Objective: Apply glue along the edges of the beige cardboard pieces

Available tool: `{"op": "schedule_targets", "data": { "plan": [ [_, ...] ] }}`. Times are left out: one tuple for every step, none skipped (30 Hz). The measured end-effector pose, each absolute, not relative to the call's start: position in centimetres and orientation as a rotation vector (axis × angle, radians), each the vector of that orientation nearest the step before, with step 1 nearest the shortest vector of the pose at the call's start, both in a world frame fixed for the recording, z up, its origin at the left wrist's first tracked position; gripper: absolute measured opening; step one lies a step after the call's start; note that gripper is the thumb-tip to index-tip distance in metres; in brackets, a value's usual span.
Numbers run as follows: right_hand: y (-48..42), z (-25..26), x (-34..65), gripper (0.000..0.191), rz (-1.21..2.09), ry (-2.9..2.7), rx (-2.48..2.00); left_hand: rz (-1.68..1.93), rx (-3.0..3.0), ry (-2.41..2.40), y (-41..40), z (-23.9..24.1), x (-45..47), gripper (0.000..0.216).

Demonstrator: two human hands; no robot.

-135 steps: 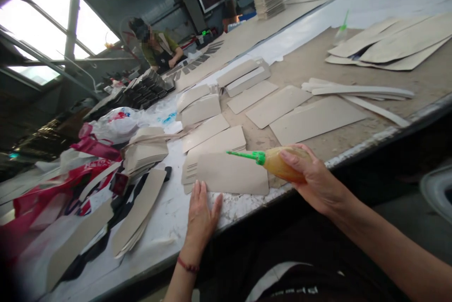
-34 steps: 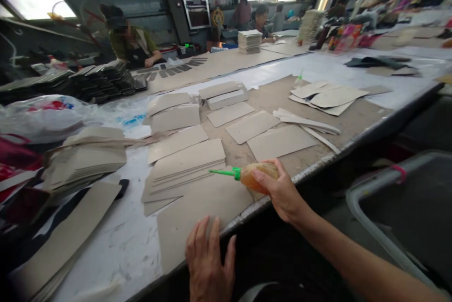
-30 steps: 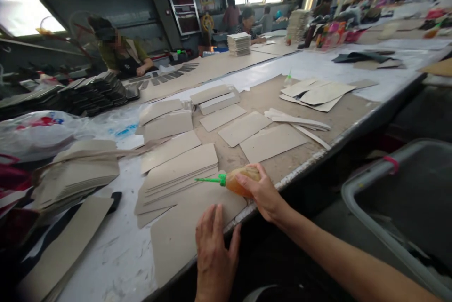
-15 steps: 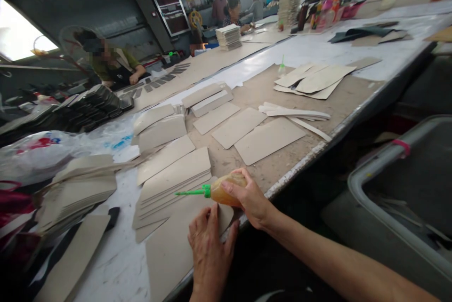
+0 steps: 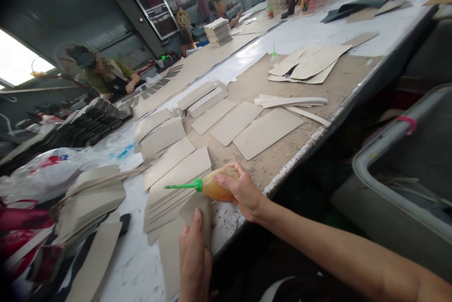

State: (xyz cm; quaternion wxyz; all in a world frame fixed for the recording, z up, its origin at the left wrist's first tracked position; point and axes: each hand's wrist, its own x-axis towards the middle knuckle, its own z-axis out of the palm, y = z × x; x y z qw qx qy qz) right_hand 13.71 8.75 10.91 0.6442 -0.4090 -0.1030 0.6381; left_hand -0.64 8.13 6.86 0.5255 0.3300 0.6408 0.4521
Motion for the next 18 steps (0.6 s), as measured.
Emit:
{"op": "schedule_targets", "data": {
  "plan": [
    [8.7, 10.9, 13.6, 0.061, 1.461, -0.231, -0.927, 1.091, 0.741, 1.542, 8.2, 7.0, -0.6, 0.032],
    [8.7, 10.9, 13.5, 0.061, 1.467, -0.229, -0.925, 1.095, 0.715, 1.552, 8.3, 7.1, -0.6, 0.03],
    [8.7, 10.9, 13.3, 0.06, 1.473, -0.228, -0.924, 1.092, 0.71, 1.552, 8.3, 7.1, -0.7, 0.029],
    [8.7, 10.9, 13.2, 0.06, 1.477, -0.228, -0.923, 1.09, 0.716, 1.542, 8.4, 7.0, -0.7, 0.028],
    [8.7, 11.0, 13.1, 0.06, 1.482, -0.228, -0.922, 1.086, 0.723, 1.525, 8.5, 7.0, -0.7, 0.027],
    [8.7, 11.0, 12.9, 0.061, 1.487, -0.229, -0.921, 1.089, 0.723, 1.505, 8.5, 7.0, -0.7, 0.027],
    [8.7, 11.1, 12.8, 0.061, 1.492, -0.229, -0.921, 1.101, 0.718, 1.482, 8.5, 7.0, -0.7, 0.026],
    [8.7, 11.1, 12.7, 0.061, 1.496, -0.229, -0.921, 1.12, 0.709, 1.457, 8.5, 7.0, -0.6, 0.026],
    [8.7, 11.2, 12.7, 0.061, 1.498, -0.228, -0.923, 1.142, 0.694, 1.439, 8.4, 7.1, -0.6, 0.027],
    [8.7, 11.2, 12.6, 0.061, 1.5, -0.227, -0.926, 1.159, 0.679, 1.427, 8.4, 7.2, -0.5, 0.027],
    [8.7, 11.3, 12.6, 0.061, 1.501, -0.226, -0.929, 1.17, 0.669, 1.419, 8.3, 7.3, -0.5, 0.028],
    [8.7, 11.3, 12.5, 0.06, 1.501, -0.225, -0.933, 1.175, 0.66, 1.416, 8.3, 7.4, -0.4, 0.03],
    [8.7, 11.3, 12.5, 0.06, 1.501, -0.225, -0.936, 1.175, 0.649, 1.415, 8.2, 7.5, -0.4, 0.032],
    [8.8, 11.2, 12.5, 0.059, 1.502, -0.225, -0.938, 1.171, 0.641, 1.415, 8.2, 7.5, -0.5, 0.033],
    [8.8, 11.2, 12.5, 0.058, 1.502, -0.223, -0.939, 1.167, 0.638, 1.411, 8.1, 7.4, -0.5, 0.034],
    [8.8, 11.2, 12.5, 0.057, 1.502, -0.22, -0.941, 1.165, 0.635, 1.406, 8.1, 7.3, -0.6, 0.035],
    [8.8, 11.2, 12.5, 0.056, 1.504, -0.216, -0.942, 1.161, 0.635, 1.395, 8.1, 7.1, -0.6, 0.035],
    [8.8, 11.2, 12.6, 0.054, 1.505, -0.211, -0.943, 1.158, 0.638, 1.377, 8.0, 6.9, -0.7, 0.036]
  ]
}}
